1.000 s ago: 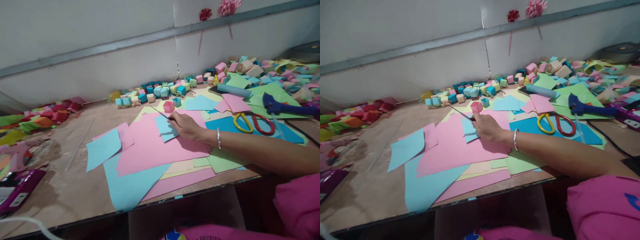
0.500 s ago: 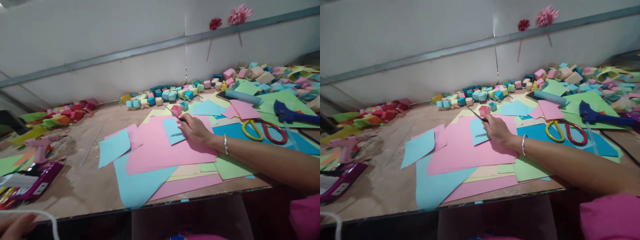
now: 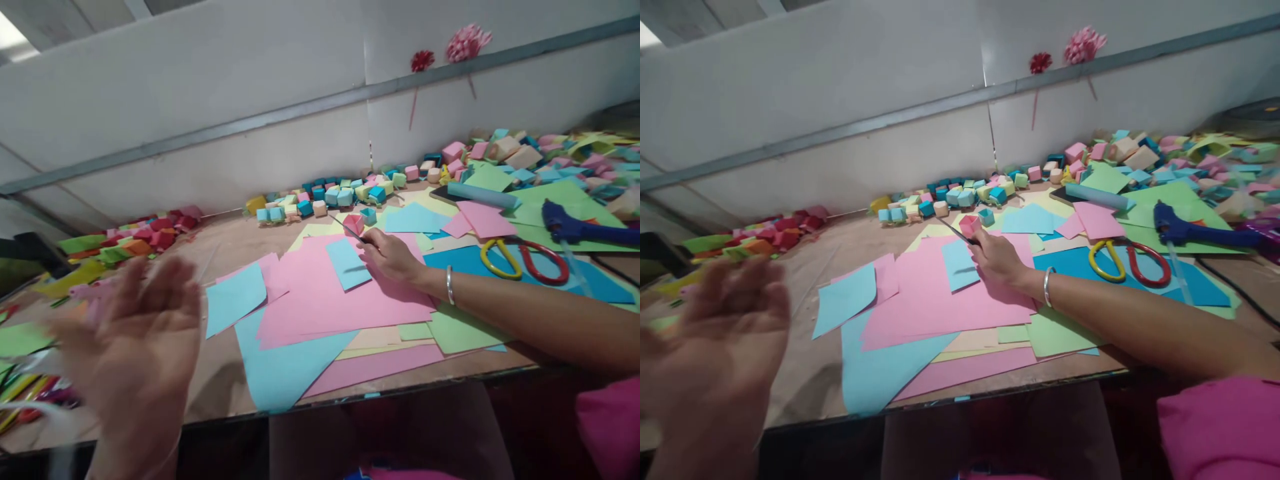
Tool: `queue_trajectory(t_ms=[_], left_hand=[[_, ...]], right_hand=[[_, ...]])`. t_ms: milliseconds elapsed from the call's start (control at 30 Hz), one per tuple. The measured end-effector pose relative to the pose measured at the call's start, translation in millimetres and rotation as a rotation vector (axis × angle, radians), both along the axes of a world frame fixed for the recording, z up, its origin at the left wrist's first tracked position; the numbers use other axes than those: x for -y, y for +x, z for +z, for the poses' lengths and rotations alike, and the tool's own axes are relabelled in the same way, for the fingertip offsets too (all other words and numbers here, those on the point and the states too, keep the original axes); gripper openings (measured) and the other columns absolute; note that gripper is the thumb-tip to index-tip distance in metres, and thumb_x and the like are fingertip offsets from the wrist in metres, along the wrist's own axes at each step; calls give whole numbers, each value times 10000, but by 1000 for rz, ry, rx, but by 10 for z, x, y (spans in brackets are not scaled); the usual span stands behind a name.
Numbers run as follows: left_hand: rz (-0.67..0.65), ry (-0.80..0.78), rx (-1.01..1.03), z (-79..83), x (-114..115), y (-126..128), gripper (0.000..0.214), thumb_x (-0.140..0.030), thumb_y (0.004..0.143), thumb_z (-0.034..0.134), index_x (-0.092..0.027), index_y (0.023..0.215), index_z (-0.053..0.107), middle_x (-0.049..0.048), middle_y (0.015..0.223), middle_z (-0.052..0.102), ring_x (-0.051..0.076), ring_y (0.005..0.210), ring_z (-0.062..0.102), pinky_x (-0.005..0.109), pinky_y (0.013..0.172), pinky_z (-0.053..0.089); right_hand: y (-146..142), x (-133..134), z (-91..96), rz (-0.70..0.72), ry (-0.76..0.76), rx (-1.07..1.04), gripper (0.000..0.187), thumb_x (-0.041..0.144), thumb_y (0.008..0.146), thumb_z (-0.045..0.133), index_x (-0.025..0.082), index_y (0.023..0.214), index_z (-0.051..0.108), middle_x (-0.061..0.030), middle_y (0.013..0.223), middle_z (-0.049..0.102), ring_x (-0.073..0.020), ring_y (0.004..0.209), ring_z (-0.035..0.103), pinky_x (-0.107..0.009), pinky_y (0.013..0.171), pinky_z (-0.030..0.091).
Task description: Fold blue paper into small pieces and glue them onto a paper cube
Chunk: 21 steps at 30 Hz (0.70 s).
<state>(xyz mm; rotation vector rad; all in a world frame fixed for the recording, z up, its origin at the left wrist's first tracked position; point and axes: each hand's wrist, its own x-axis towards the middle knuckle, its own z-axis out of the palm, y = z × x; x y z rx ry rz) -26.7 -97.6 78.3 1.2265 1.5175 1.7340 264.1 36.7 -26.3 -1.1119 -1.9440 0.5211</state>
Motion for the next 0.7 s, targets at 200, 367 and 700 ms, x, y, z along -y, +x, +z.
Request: queue_trajectory(t_ms=[200, 367, 700], left_hand=[[-155, 70, -812, -181, -1361, 152, 284, -352, 800, 634, -179, 1001, 736, 85, 999, 734, 212, 849, 675, 336, 768, 534], [-355, -21, -1048, -480, -2301, 143, 75, -195, 759, 682, -141, 785, 728, 76, 905, 719, 215, 884, 649, 367, 851, 495], [-553, -199, -1064, -740, -2637, 27, 230, -353, 913, 593, -128, 941, 636, 41, 924, 655, 157, 815, 628, 344, 754, 537]], right_hand=[[-17, -2, -2, -10, 8, 103, 156, 264, 952, 432, 178, 981, 559, -73, 866, 682, -193, 750, 605, -294, 661, 378], [-40, 15, 1, 149, 147, 345, 193, 221, 929, 469, 150, 1027, 620, -96, 942, 697, -217, 850, 610, -319, 771, 381], [-80, -5, -55, 154, 119, 427, 209, 220, 951, 449, 144, 1040, 621, -108, 950, 685, -221, 836, 577, -314, 740, 358]])
